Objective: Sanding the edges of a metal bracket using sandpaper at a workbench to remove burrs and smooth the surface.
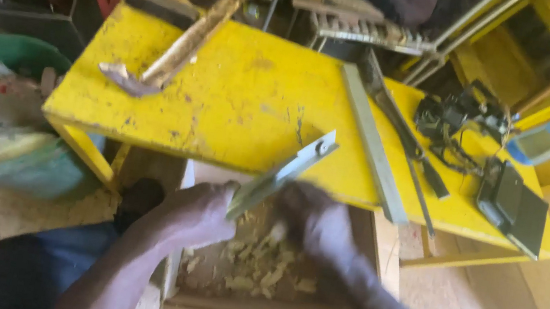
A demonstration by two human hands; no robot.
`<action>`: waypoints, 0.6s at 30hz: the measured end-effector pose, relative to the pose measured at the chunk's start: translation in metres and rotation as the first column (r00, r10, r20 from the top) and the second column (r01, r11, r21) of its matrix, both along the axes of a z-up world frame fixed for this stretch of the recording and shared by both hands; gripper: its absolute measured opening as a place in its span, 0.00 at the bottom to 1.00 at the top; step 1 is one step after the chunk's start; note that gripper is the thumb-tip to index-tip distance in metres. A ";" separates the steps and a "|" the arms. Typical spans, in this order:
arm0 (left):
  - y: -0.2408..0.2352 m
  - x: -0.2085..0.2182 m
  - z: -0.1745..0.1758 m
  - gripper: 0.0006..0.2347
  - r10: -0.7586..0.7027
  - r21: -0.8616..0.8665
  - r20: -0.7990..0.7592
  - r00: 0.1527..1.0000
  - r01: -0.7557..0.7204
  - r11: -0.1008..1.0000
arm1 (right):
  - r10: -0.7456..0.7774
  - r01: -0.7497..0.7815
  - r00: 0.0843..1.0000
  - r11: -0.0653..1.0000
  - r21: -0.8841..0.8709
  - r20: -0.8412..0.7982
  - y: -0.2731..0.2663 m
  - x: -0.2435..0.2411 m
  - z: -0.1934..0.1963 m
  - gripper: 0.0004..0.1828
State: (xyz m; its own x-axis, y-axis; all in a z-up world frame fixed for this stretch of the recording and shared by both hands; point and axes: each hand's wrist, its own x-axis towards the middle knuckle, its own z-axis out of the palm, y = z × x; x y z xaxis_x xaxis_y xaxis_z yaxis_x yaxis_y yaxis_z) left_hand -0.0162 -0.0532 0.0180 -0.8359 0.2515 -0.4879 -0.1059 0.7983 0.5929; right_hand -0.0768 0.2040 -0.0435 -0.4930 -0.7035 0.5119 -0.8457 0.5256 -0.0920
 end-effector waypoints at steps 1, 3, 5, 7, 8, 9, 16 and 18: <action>0.004 0.008 0.001 0.13 -0.006 0.004 0.021 1.000 0.006 1.000 | -0.006 0.006 1.000 1.000 0.004 0.021 0.017 -0.005 -0.002 0.11; -0.001 0.007 0.011 0.14 -0.014 -0.029 0.004 1.000 0.014 0.999 | -0.232 0.233 0.973 0.971 -0.059 0.012 0.035 -0.049 0.002 0.17; -0.001 0.002 0.007 0.16 0.019 -0.032 0.001 1.000 -0.019 0.999 | -0.063 0.068 0.996 0.994 -0.090 0.062 0.016 -0.021 -0.026 0.14; 0.003 0.000 0.026 0.18 0.024 -0.035 0.006 1.000 -0.024 0.999 | 0.083 -0.068 0.990 0.990 -0.125 0.114 0.006 -0.003 -0.032 0.13; 0.004 0.005 0.046 0.18 0.018 -0.040 0.046 0.999 -0.016 0.999 | 0.070 -0.052 0.985 0.992 -0.114 0.159 0.002 0.005 -0.026 0.11; 0.006 0.010 0.067 0.19 0.012 -0.046 0.086 0.996 -0.008 0.999 | 0.057 -0.037 0.977 0.994 -0.102 0.204 -0.002 0.013 -0.019 0.11; -0.007 -0.001 -0.014 0.39 0.125 0.315 0.173 0.977 -0.175 0.933 | 0.118 -0.036 0.925 0.973 -0.227 0.361 -0.016 0.012 0.017 0.02; -0.001 0.008 0.034 0.44 0.133 0.338 0.098 0.986 -0.159 0.928 | 0.521 -0.392 0.762 0.844 -0.367 0.384 -0.046 0.070 0.012 0.20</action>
State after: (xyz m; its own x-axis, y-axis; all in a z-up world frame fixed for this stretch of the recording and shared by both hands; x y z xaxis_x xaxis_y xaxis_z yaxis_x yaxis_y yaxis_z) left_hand -0.0078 -0.0546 0.0521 -0.8420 0.2920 -0.4537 -0.2587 0.5195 0.8144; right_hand -0.0069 0.1584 -0.0317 -0.3634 -0.7843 0.5029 -0.8035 -0.0094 -0.5952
